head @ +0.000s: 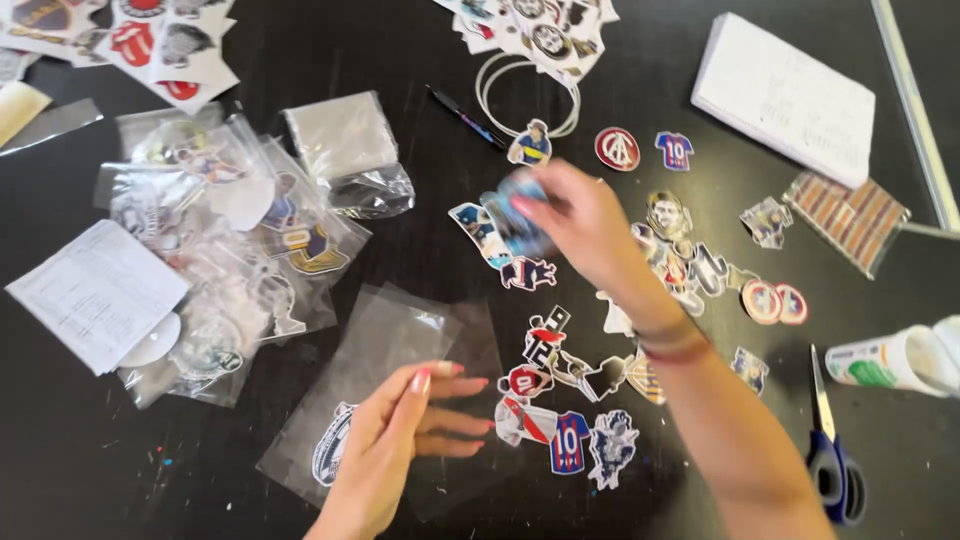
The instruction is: The person places stickers into small clear plastic bags by hand on a dark table, handling several stickers one at a time and organizing them within the bags.
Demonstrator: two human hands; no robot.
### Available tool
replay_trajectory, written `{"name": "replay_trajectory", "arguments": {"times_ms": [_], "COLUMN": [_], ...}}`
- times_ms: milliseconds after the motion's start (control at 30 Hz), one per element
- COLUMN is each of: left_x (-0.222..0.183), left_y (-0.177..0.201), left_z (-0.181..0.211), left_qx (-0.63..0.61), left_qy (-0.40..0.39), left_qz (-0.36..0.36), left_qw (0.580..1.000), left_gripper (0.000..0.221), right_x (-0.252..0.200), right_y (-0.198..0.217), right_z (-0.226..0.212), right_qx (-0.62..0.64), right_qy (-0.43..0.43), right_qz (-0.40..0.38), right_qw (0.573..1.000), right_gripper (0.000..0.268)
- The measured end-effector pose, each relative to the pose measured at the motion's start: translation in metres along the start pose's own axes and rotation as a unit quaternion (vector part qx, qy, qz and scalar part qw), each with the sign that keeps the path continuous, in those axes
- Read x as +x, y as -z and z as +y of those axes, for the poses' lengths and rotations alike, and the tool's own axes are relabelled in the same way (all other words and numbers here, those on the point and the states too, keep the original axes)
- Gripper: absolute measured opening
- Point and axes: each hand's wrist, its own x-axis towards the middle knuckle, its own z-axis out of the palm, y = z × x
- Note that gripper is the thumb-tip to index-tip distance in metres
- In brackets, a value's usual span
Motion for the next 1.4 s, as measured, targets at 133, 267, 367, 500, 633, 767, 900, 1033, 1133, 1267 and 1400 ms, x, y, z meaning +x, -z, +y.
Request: {"name": "replay_trajectory", "arguments": {"times_ms": [133,267,367,500,633,767,900,1033,1133,1267,1400], "left_x": [0.021,0.054,0.075,0.081,0.090,0.090,0.095,0.098,0.100,0.102,0.104], "left_y": [-0.009,-0.037,-0.049,-0.053,-0.045,-0.051,-0.046,-0.046,-0.047,-0.047,-0.043], "left_z": [0.000,-0.017,-0.043,-0.043,-0.045,-0.042,-0.049,-0.047,-0.048,-0.052,-0.058], "left_qx": [0.033,0.267,0.340,0.234,0.227,0.255,0.311,0.236,0.238,0.215,0.210], "left_qy": [-0.070,-0.148,-0.069,0.012,0.018,0.055,0.034,0.065,0.074,0.081,0.058], "left_qz": [-0.145,-0.204,-0.129,-0.075,-0.087,-0.099,-0.095,-0.093,-0.090,-0.091,-0.105], "left_qw": [0.986,0.930,0.929,0.969,0.970,0.960,0.945,0.965,0.964,0.969,0.970], "left_gripper": [0.035,0.021,0.022,0.022,0.023,0.025,0.025,0.024,0.023,0.020,0.020], "right_x": [-0.102,-0.162,-0.157,-0.127,-0.106,-0.102,-0.102,-0.102,-0.102,-0.099,-0.102], "right_y": [0.015,-0.020,-0.005,0.059,0.085,0.073,0.071,0.074,0.074,0.075,0.074], "right_z": [-0.014,0.024,0.027,0.122,0.144,0.165,0.170,0.174,0.168,0.159,0.166], "right_qx": [0.086,0.183,-0.020,-0.108,-0.196,-0.260,-0.230,-0.212,-0.223,-0.222,-0.188], "right_qy": [-0.228,-0.184,-0.214,-0.220,-0.152,-0.200,-0.198,-0.199,-0.205,-0.227,-0.214], "right_qz": [0.015,0.080,-0.018,0.180,0.225,0.178,0.180,0.166,0.148,0.131,0.139], "right_qw": [0.970,0.963,0.976,0.953,0.942,0.928,0.936,0.942,0.941,0.939,0.949], "right_gripper": [0.014,0.025,0.053,0.046,0.084,0.107,0.103,0.107,0.106,0.107,0.101]}}
